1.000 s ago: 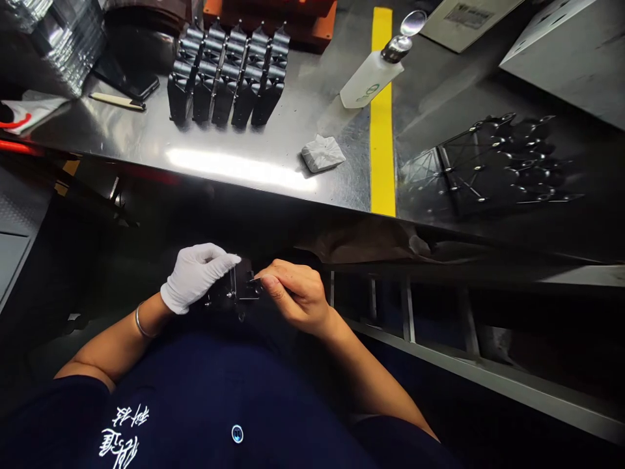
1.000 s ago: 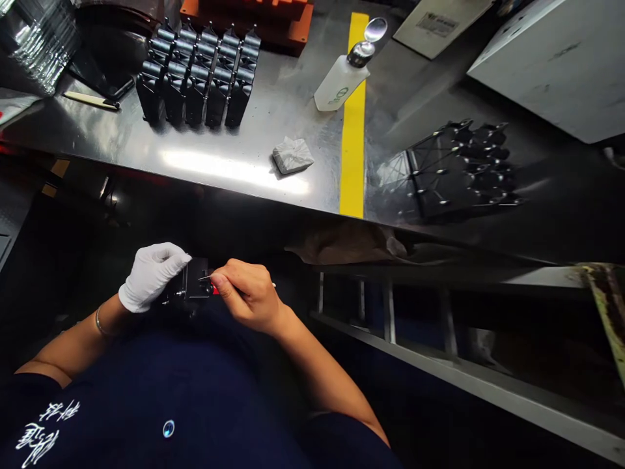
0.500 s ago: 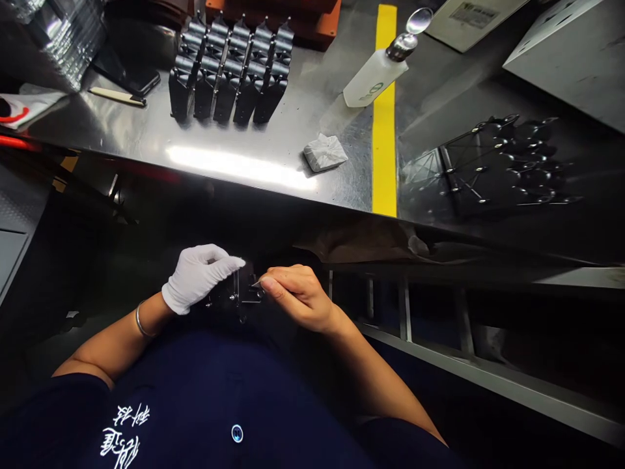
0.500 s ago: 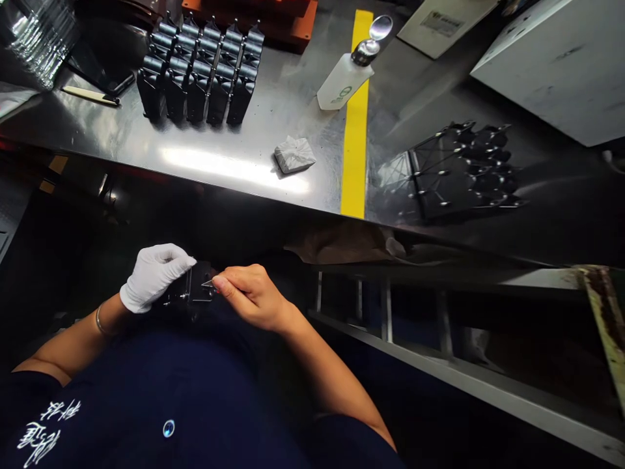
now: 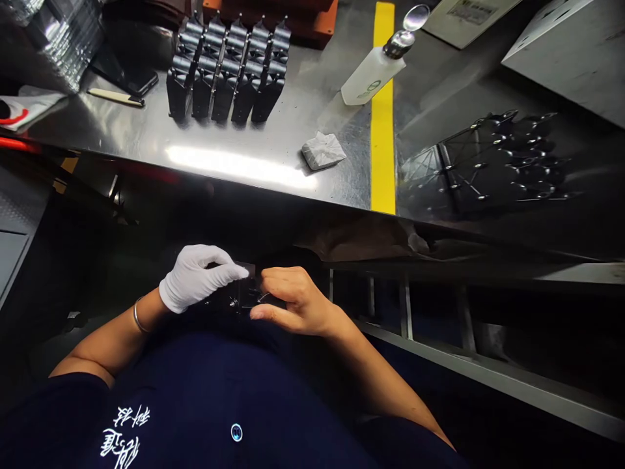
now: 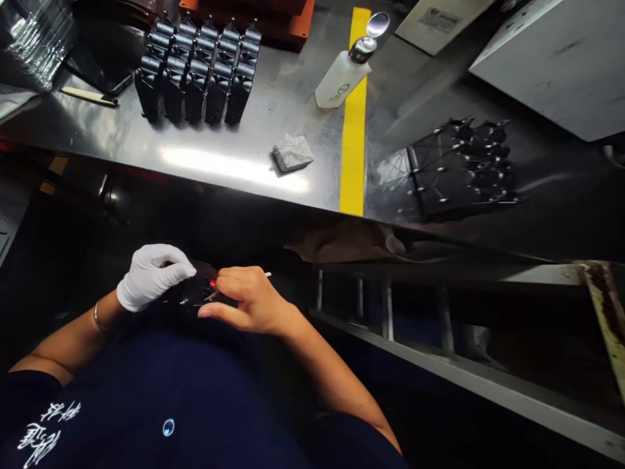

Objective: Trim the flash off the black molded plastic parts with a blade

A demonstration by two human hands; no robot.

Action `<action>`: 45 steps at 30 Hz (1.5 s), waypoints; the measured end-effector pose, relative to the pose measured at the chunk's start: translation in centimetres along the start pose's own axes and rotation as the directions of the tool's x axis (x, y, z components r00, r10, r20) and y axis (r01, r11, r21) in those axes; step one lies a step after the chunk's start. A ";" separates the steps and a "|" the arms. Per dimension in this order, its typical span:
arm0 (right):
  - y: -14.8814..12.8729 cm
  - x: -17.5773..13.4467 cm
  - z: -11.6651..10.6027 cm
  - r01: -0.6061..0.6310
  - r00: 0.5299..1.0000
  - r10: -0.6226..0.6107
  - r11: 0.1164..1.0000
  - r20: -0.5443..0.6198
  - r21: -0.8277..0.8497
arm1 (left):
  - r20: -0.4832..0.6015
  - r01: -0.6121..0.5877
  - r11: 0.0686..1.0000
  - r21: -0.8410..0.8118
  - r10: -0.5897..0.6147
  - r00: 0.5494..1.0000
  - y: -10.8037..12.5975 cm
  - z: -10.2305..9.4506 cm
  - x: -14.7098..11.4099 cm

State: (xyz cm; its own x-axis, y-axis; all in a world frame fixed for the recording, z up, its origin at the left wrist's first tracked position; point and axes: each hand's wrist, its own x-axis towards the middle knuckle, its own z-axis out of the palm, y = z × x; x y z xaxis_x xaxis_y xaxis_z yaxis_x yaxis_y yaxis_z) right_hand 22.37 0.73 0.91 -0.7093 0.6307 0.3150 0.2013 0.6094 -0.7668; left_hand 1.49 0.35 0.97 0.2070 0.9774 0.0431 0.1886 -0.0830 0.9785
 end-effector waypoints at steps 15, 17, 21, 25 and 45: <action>0.5 0.1 1.3 -0.037 0.949 -0.102 0.903 -0.297 -0.428 | -0.260 0.338 0.927 -0.161 -0.371 0.892 -0.1 1.6 0.2; 0.6 0.1 1.2 -0.051 0.950 -0.097 0.890 -0.296 -0.454 | -0.262 0.357 0.921 -0.158 -0.388 0.884 0.0 1.6 0.2; 0.6 0.2 1.1 -0.078 0.966 -0.054 0.871 -0.252 -0.486 | -0.274 0.374 0.918 -0.134 -0.397 0.876 -0.2 1.6 0.3; 0.5 0.1 0.4 -0.091 0.996 0.086 0.948 -0.030 -0.305 | -0.259 0.379 0.917 -0.123 -0.399 0.880 -0.5 1.6 0.3; 1.1 -0.1 1.6 -0.174 0.893 -0.080 0.845 -0.442 -0.506 | -0.136 0.517 0.836 -0.181 -0.542 0.829 -0.3 1.2 1.5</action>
State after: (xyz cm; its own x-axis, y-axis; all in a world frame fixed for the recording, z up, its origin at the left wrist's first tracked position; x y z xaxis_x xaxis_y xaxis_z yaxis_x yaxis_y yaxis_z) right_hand 21.58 0.56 -0.84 -0.3509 0.7269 0.5903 0.6355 0.6478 -0.4200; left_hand 2.93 1.56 0.50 -0.0615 0.8819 -0.4673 0.0906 0.4712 0.8773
